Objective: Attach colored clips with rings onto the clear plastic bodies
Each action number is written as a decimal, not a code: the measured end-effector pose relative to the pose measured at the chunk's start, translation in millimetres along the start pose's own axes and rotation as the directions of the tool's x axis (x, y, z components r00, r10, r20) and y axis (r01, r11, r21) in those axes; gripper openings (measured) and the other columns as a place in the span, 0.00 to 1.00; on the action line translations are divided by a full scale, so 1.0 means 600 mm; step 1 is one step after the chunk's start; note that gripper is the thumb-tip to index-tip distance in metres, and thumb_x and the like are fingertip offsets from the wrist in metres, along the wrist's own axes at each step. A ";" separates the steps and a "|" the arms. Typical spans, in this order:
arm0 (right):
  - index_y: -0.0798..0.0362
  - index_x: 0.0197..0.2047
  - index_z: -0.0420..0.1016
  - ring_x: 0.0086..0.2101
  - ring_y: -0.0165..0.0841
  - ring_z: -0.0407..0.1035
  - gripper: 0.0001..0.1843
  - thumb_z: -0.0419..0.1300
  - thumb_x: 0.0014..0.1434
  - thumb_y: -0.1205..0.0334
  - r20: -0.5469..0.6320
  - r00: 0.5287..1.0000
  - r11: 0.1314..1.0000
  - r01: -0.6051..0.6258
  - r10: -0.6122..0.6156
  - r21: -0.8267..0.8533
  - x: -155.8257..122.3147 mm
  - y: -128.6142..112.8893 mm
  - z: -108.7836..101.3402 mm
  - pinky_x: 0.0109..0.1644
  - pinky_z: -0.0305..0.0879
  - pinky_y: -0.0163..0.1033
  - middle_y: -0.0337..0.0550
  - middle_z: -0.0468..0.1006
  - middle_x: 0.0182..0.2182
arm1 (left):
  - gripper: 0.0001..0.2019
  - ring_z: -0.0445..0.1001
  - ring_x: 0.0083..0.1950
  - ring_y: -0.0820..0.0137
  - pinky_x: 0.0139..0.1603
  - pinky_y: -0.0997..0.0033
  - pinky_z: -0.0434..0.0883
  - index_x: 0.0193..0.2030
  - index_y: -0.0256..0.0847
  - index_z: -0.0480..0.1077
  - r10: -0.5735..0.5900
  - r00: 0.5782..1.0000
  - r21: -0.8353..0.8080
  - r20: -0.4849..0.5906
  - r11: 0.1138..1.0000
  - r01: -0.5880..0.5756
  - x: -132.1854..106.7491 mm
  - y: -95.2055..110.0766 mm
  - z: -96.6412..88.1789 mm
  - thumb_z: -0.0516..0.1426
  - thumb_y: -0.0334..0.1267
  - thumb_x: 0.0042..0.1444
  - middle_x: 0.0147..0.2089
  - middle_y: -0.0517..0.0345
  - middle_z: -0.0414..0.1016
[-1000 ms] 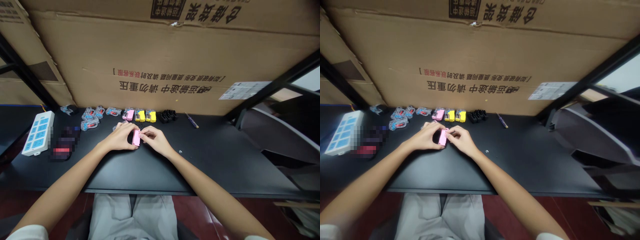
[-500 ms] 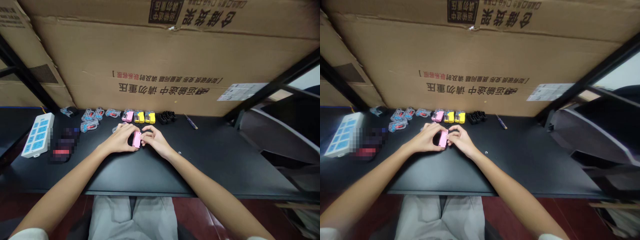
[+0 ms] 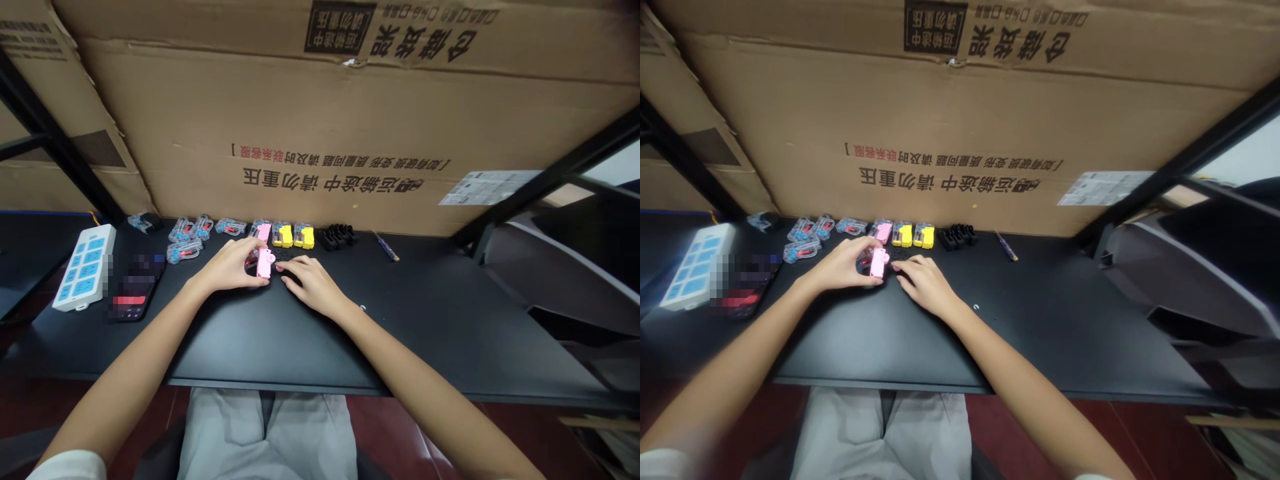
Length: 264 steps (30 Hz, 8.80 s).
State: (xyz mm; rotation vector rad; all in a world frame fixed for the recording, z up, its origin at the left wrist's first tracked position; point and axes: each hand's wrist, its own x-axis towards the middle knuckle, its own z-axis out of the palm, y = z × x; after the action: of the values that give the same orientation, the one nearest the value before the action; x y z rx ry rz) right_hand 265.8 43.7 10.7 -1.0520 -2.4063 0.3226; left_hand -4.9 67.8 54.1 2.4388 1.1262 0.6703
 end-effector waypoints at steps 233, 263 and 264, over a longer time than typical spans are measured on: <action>0.44 0.54 0.64 0.42 0.39 0.75 0.28 0.74 0.61 0.45 -0.147 0.886 0.491 -0.099 0.440 0.866 0.006 -0.009 0.050 0.52 0.76 0.48 0.41 0.77 0.43 | 0.25 0.89 0.44 0.57 0.52 0.56 0.84 0.48 0.39 0.72 -0.186 0.981 -0.685 0.060 0.707 0.176 0.008 0.010 0.104 0.65 0.62 0.63 0.44 0.48 0.88; 0.44 0.53 0.72 0.42 0.38 0.75 0.28 0.79 0.56 0.50 -0.083 0.893 0.442 -0.136 0.442 0.887 0.008 -0.014 0.019 0.52 0.77 0.49 0.40 0.78 0.43 | 0.42 0.88 0.44 0.57 0.55 0.54 0.82 0.79 0.39 0.52 -0.087 0.992 -0.677 0.095 0.725 0.128 0.003 0.009 0.098 0.63 0.57 0.69 0.44 0.48 0.87; 0.44 0.52 0.73 0.41 0.38 0.76 0.28 0.80 0.54 0.50 -0.052 0.888 0.407 -0.156 0.457 0.900 0.008 -0.016 0.014 0.50 0.77 0.47 0.40 0.79 0.43 | 0.44 0.88 0.43 0.58 0.54 0.55 0.82 0.82 0.40 0.47 -0.075 0.993 -0.689 0.092 0.715 0.118 0.003 0.010 0.095 0.62 0.57 0.70 0.44 0.49 0.87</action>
State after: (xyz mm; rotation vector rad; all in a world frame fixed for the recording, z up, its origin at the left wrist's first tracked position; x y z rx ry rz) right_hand 252.9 40.7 8.9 -0.9014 -1.3494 1.2965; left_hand 32.0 58.1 10.8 1.7222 0.7696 0.8034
